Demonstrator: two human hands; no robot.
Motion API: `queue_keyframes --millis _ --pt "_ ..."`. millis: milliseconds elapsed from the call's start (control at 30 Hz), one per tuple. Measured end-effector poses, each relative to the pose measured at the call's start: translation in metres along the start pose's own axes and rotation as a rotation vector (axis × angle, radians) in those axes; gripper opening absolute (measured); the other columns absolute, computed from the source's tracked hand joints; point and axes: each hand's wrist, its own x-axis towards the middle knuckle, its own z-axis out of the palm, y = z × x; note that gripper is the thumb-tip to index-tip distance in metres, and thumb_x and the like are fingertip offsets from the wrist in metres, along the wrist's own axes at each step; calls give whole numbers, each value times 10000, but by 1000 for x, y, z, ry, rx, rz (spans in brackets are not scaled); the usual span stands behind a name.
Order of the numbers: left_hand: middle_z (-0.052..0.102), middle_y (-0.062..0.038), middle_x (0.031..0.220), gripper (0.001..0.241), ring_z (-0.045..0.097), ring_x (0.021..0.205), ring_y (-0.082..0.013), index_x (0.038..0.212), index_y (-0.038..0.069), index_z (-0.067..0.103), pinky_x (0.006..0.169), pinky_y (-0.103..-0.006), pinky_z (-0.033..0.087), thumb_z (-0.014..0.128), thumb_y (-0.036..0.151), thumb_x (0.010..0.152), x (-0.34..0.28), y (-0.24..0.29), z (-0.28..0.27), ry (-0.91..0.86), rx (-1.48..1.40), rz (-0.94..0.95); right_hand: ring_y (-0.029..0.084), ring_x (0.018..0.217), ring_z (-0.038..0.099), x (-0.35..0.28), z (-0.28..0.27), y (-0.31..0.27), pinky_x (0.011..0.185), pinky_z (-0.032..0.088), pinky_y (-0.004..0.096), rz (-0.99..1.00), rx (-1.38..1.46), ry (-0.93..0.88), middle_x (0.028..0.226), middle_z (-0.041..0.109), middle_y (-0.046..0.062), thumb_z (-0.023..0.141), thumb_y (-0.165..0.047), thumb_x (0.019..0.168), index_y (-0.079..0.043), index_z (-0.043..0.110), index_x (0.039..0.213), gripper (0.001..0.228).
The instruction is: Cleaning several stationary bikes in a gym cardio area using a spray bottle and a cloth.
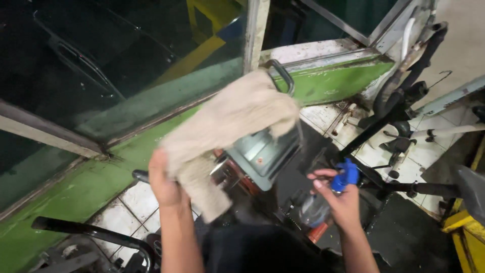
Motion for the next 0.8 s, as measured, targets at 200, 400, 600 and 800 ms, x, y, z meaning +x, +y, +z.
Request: queue_keyframes --millis 200,400,600,800 --pt "627 -29 948 376 590 819 -127 1075 33 617 850 -317 542 343 222 1251 46 -3 -53 -367 -122 704 181 845 703 -8 -3 2 757 613 349 -13 11 114 1054 756 170 692 -21 913 53 670 1145 245" --pt "280 -241 1581 283 358 1482 -386 1185 63 704 1213 -507 313 651 266 995 -4 17 101 -384 678 540 192 848 712 3 10 -4 762 609 347 -47 8 161 1041 747 169 683 -13 915 45 658 1141 235" --pt "507 -233 1468 350 430 1409 -474 1187 86 736 1210 -577 313 742 260 883 22 62 159 -568 1455 714 184 854 705 6 31 -5 760 610 347 -74 77 163 1043 745 173 702 -5 903 39 650 1139 245" --pt "509 -253 1457 407 425 1382 -508 1238 34 698 1153 -568 288 603 220 889 46 11 205 -634 1733 832 184 829 714 0 42 -2 753 610 345 -32 87 137 1030 756 165 713 -20 891 35 651 1135 258"
